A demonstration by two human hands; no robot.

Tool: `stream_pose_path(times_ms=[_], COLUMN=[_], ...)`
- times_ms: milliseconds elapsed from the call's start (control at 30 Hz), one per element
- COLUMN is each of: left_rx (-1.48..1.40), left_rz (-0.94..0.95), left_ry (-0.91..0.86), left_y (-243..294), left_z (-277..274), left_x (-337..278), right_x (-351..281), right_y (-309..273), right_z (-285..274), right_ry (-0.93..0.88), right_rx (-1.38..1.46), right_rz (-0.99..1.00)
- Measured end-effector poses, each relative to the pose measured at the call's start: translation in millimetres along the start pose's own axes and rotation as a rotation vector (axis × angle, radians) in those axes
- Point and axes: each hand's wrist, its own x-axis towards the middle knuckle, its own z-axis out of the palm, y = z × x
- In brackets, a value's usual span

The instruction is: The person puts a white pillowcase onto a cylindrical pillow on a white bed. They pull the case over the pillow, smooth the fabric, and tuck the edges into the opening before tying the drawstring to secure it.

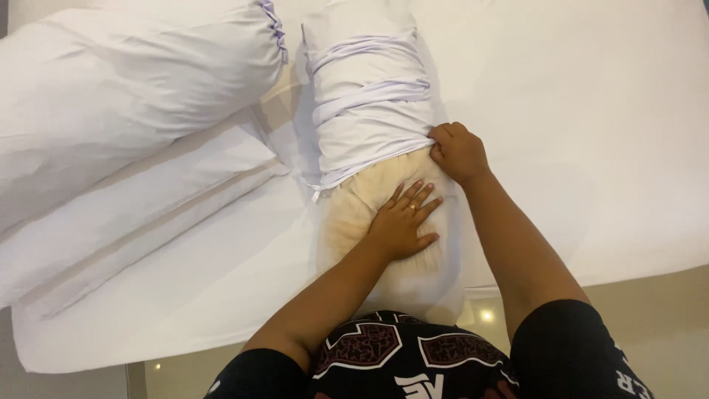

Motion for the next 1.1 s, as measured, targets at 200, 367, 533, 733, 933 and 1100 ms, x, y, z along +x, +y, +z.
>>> stream_pose_path(times_ms=[200, 367, 533, 733, 933, 1100], left_rx=[-0.185, -0.202, -0.163, -0.217, -0.18, -0.174], left_rz=[-0.15, -0.139, -0.144, -0.166, -0.17, -0.182], left_ry=[-0.154, -0.083, -0.105, -0.081, -0.163, -0.219], left_y=[-16, -13, -8, -12, -16, -14], left_z=[31, 18, 12, 16, 18, 21], left_x=[-3, -10, -11, -11, -10, -8], right_x=[-87, -101, -70, -108, -120, -129], right_y=[5, -8, 14, -16, -70, -98], right_z=[1, 0, 16, 35, -30, -47], right_ry=[-0.151, 0.082, 0.279, 0.319, 0.33, 0.275], right_rx=[0.1, 0.293, 0.051, -0.005, 0.29, 0.481], right_rz=[0.072, 0.207, 0.197, 0.246, 0.237, 0.242])
